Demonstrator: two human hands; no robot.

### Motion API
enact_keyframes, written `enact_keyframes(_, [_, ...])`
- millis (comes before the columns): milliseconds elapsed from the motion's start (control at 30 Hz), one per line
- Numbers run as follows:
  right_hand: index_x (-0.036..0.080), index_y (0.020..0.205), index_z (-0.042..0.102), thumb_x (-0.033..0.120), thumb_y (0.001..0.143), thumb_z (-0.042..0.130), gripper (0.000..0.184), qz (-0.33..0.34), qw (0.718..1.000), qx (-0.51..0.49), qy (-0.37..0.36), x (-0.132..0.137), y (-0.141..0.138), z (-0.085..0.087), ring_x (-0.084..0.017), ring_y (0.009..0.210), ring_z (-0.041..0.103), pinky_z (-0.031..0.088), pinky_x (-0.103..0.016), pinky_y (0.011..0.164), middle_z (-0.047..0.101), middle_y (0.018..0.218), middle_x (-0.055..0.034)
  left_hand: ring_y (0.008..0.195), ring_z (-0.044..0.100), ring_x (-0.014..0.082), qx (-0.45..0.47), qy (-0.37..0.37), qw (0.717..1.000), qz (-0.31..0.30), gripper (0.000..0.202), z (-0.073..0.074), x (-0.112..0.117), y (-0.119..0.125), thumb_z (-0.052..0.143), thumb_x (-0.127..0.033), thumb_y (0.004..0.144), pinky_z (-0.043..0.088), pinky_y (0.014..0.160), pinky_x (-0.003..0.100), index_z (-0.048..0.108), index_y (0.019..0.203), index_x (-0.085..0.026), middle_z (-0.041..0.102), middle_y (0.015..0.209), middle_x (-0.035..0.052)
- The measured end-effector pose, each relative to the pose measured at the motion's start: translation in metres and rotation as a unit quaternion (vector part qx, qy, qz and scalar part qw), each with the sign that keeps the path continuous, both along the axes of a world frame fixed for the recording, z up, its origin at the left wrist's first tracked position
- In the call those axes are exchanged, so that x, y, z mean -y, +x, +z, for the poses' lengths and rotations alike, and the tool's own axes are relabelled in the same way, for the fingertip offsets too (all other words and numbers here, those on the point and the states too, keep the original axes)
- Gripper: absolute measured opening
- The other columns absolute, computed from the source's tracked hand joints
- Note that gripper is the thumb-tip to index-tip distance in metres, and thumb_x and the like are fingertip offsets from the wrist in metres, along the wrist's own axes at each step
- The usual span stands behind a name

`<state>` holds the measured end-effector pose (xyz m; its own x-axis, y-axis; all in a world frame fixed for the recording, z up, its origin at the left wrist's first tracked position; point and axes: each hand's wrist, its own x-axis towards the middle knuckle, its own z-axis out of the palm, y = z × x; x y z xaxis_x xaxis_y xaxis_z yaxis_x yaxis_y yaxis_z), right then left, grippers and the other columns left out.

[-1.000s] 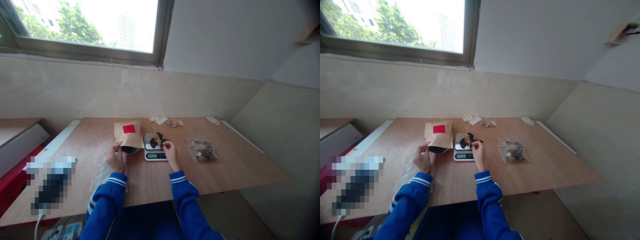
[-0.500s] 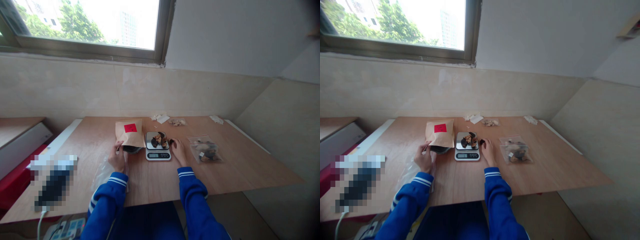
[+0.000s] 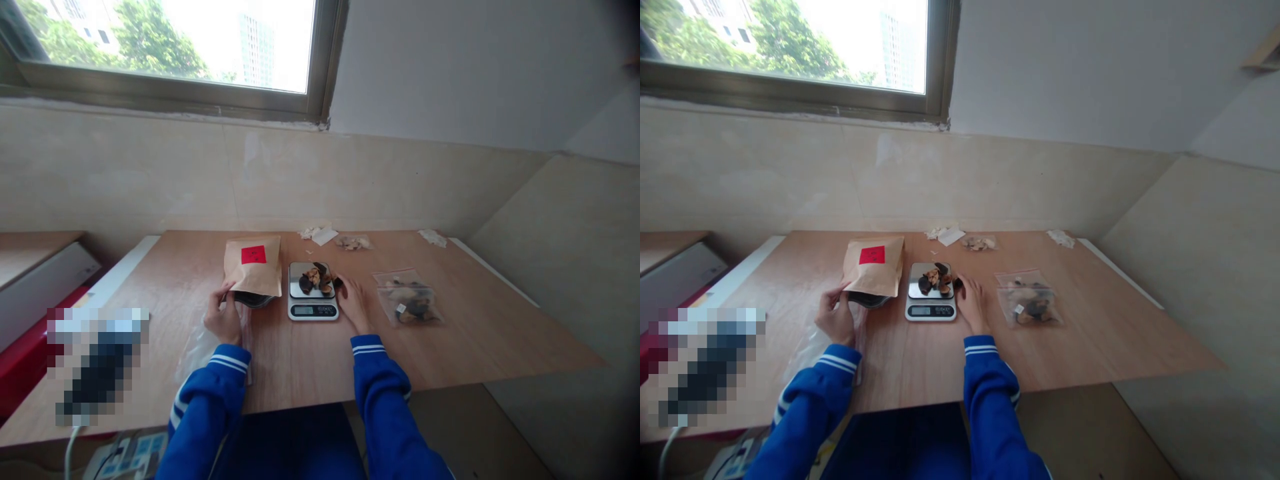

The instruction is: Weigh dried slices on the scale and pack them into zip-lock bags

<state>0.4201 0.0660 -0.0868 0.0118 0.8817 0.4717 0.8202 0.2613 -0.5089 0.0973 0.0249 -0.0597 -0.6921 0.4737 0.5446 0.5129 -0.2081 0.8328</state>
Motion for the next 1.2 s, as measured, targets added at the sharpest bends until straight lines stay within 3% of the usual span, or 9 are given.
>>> enact_keyframes(167, [0.021,0.124,0.062,0.017,0.085,0.047,0.042,-0.044,0.998,0.017,-0.039,0.004,-0.003,0.005,-0.028,0.112,0.054,0.036,-0.044,0.097,0.067,0.118,-0.0099,0.082,0.069,0.0168,0.027,-0.023,0.999,0.001,0.016,-0.001,0.0,-0.001,0.062,-0.034,0.085,0.052,0.077,0.029,0.07,0.091,-0.022,0.075,0.094,0.002])
enact_keyframes(367, [0.024,0.119,0.064,0.017,0.083,0.049,0.04,-0.029,0.999,-0.017,-0.029,0.008,-0.003,0.01,-0.026,0.109,0.054,0.036,-0.041,0.095,0.066,0.116,-0.0079,0.081,0.068,0.0178,0.034,-0.015,0.999,-0.002,0.017,-0.001,-0.002,-0.001,0.063,-0.034,0.084,0.052,0.074,0.03,0.071,0.09,-0.021,0.075,0.091,0.0033])
enact_keyframes(500, [0.025,0.112,0.069,0.019,0.081,0.051,0.036,-0.056,0.998,-0.033,-0.022,0.01,0.001,0.011,-0.026,0.102,0.056,0.039,-0.041,0.092,0.065,0.105,-0.0082,0.08,0.068,0.0209,0.023,-0.017,1.0,-0.009,0.018,-0.002,-0.002,-0.001,0.063,-0.034,0.085,0.052,0.074,0.034,0.071,0.091,-0.02,0.074,0.093,0.0063])
enact_keyframes(733, [0.016,0.093,0.072,0.03,0.08,0.052,0.028,-0.073,0.968,-0.235,0.053,0.025,0.004,0.011,-0.021,0.083,0.06,0.048,-0.034,0.075,0.067,0.092,-0.0101,0.078,0.069,0.0211,0.016,-0.022,1.0,-0.011,0.014,-0.002,-0.002,0.0,0.065,-0.031,0.085,0.052,0.073,0.035,0.072,0.09,-0.02,0.075,0.092,0.0057])
enact_keyframes(967, [0.016,0.089,0.072,0.034,0.08,0.056,0.025,-0.082,0.947,-0.304,0.059,0.053,-0.031,0.029,-0.019,0.079,0.063,0.049,-0.032,0.071,0.071,0.091,-0.0091,0.08,0.07,0.0182,0.004,-0.016,1.0,-0.004,0.011,0.002,-0.001,0.001,0.065,-0.03,0.084,0.052,0.072,0.03,0.072,0.088,-0.023,0.076,0.093,0.0026])
enact_keyframes(1100, [0.016,0.087,0.072,0.036,0.08,0.06,0.025,-0.059,0.942,-0.329,0.04,0.055,-0.057,0.037,-0.019,0.078,0.064,0.052,-0.032,0.072,0.072,0.089,-0.0086,0.081,0.07,0.0176,0.0,-0.023,1.0,-0.005,0.011,0.0,-0.001,0.001,0.064,-0.03,0.085,0.052,0.073,0.03,0.071,0.089,-0.024,0.076,0.095,0.0026])
enact_keyframes(1200, [0.015,0.09,0.07,0.043,0.078,0.062,0.031,-0.034,0.919,-0.393,0.001,0.051,-0.071,0.036,-0.019,0.073,0.066,0.055,-0.032,0.066,0.072,0.088,-0.0097,0.081,0.07,0.0184,-0.008,-0.023,1.0,-0.006,0.013,-0.001,-0.002,0.0,0.063,-0.03,0.086,0.053,0.075,0.031,0.071,0.091,-0.023,0.075,0.095,0.0038])
